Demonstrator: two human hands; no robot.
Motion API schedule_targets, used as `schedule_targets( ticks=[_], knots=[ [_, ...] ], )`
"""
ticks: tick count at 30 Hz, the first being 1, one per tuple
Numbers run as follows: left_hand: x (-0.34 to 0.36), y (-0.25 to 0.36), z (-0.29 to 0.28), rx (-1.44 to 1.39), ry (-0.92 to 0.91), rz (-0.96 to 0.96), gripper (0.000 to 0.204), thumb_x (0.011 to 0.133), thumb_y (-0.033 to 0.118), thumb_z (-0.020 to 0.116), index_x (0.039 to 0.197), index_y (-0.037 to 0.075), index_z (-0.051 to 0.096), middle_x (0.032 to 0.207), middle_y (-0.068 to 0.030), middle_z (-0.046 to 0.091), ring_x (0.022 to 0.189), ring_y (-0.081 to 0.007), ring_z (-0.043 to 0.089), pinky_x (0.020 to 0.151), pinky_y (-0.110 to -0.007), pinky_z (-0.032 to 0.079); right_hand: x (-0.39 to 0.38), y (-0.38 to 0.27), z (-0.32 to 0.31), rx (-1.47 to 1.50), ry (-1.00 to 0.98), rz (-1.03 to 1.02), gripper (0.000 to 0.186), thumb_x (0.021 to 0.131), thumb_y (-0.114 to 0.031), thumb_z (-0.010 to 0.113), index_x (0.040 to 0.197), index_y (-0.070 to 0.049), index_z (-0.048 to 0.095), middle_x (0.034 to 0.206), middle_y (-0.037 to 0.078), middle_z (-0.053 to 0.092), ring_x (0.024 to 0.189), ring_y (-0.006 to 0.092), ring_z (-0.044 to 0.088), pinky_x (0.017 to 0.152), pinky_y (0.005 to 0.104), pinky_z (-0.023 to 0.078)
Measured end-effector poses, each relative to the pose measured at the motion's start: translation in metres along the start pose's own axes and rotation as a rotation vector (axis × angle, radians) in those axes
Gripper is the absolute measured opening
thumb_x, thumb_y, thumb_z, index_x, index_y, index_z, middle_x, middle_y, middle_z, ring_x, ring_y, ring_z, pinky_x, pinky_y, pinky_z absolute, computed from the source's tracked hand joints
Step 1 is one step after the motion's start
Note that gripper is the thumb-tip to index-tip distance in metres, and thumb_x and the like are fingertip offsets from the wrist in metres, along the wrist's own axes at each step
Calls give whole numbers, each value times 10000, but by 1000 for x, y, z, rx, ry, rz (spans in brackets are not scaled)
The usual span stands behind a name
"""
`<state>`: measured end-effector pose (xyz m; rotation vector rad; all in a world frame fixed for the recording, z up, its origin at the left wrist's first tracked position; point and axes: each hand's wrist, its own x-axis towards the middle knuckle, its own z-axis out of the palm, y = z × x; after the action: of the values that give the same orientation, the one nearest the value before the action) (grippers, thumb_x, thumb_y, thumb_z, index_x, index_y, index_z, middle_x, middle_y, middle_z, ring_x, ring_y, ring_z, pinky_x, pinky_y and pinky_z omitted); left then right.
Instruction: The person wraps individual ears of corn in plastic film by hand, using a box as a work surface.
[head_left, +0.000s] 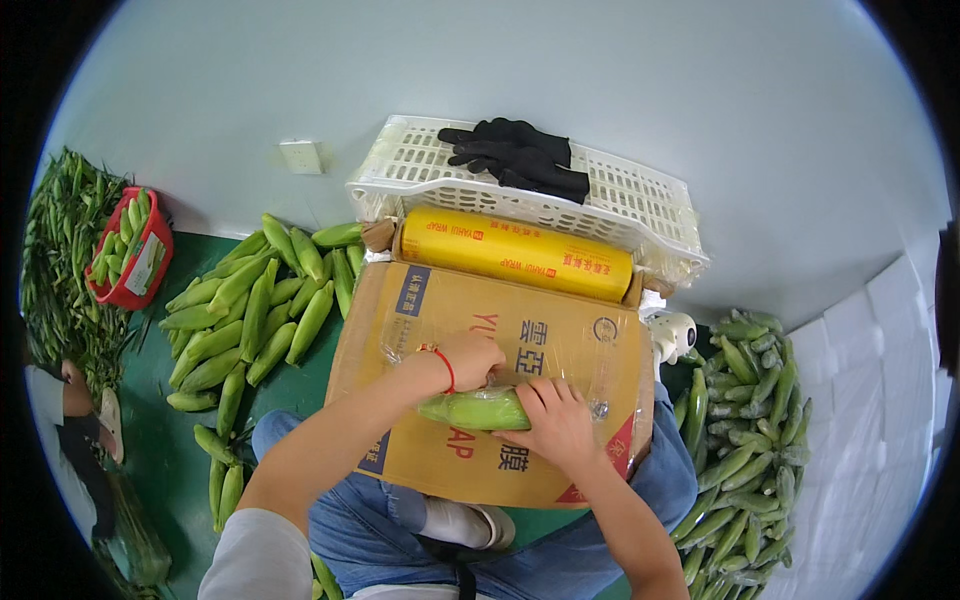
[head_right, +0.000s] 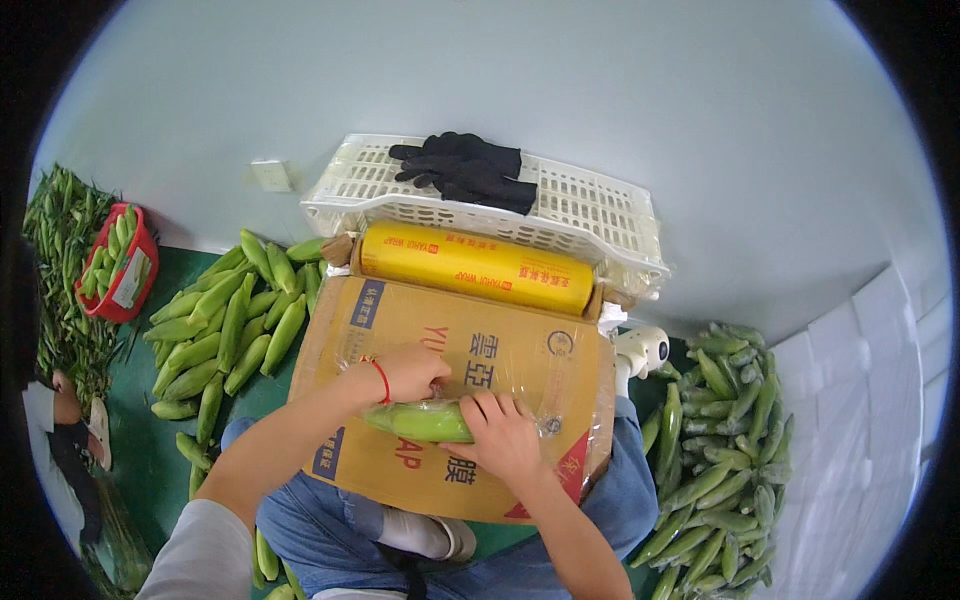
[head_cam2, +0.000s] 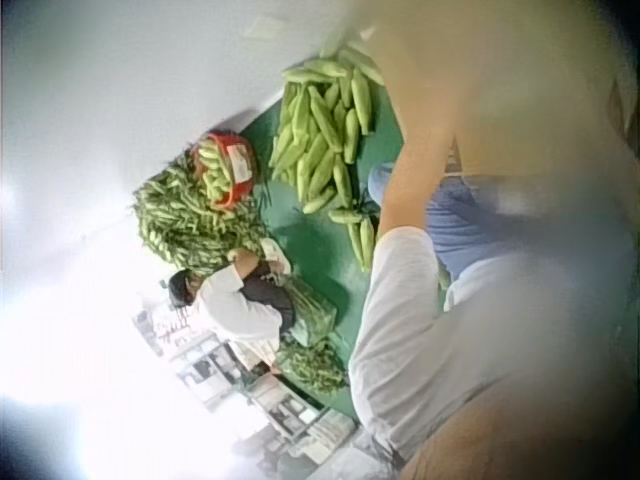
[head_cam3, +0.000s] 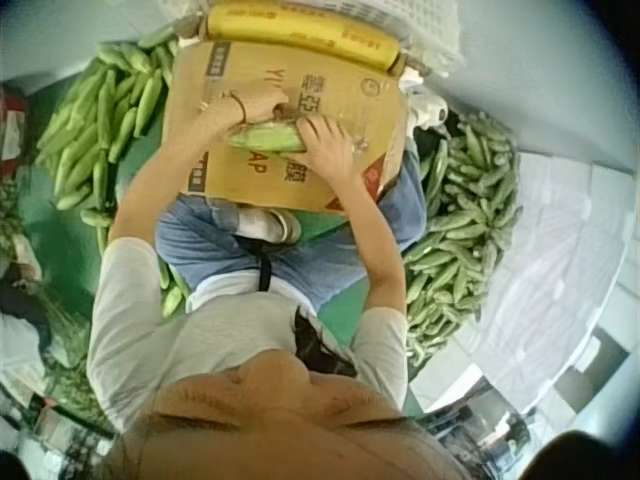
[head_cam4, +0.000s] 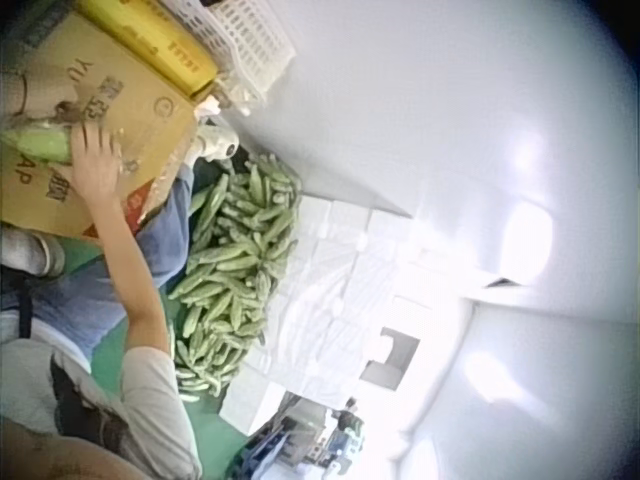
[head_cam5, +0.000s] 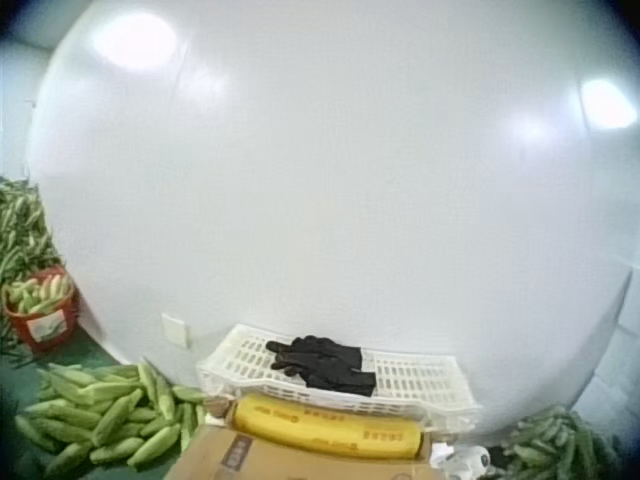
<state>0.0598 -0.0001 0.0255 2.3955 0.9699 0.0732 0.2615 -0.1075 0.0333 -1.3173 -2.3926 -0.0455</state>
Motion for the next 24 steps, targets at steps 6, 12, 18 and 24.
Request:
schedule_targets(
  ticks=[6, 12, 18, 24],
  knots=[
    [-102, 56, 21, -226, -176, 17, 370, 898, 271, 547, 1118, -24, 513, 996, -256, 610, 905, -411, 600, 787, -471, 480, -31, -35, -27, 125, -253, 16, 552, 636, -515, 773, 921, -82, 585, 881, 70, 560, 743, 246, 609, 573, 341, 508],
    [-122, 96, 40, 180, 275, -175, 673, 835, 498, 597, 1278, 1, 500, 1400, -240, 373, 1314, -427, 331, 1072, -504, 301, -41, -50, -26, 171, -266, 56, 599, 682, -522, 725, 1045, -67, 585, 954, 52, 555, 847, 234, 580, 718, 356, 507],
    [1, -14, -5, 266, 387, -99, 660, 801, 343, 678, 1271, -72, 473, 1364, -279, 394, 1267, -383, 424, 1035, -402, 387, 14, -23, -9, -126, -76, -149, 661, 697, -491, 725, 1198, -100, 547, 1103, 60, 538, 1077, 245, 491, 895, 424, 427],
    [55, -19, -13, 431, -105, -131, 685, 746, 286, 729, 1211, -151, 480, 1277, -329, 468, 1111, -374, 569, 923, -378, 495, 57, 8, 11, 58, -206, 48, 658, 660, -496, 767, 1125, -64, 594, 876, 83, 630, 818, 250, 636, 705, 375, 527]
  ],
)
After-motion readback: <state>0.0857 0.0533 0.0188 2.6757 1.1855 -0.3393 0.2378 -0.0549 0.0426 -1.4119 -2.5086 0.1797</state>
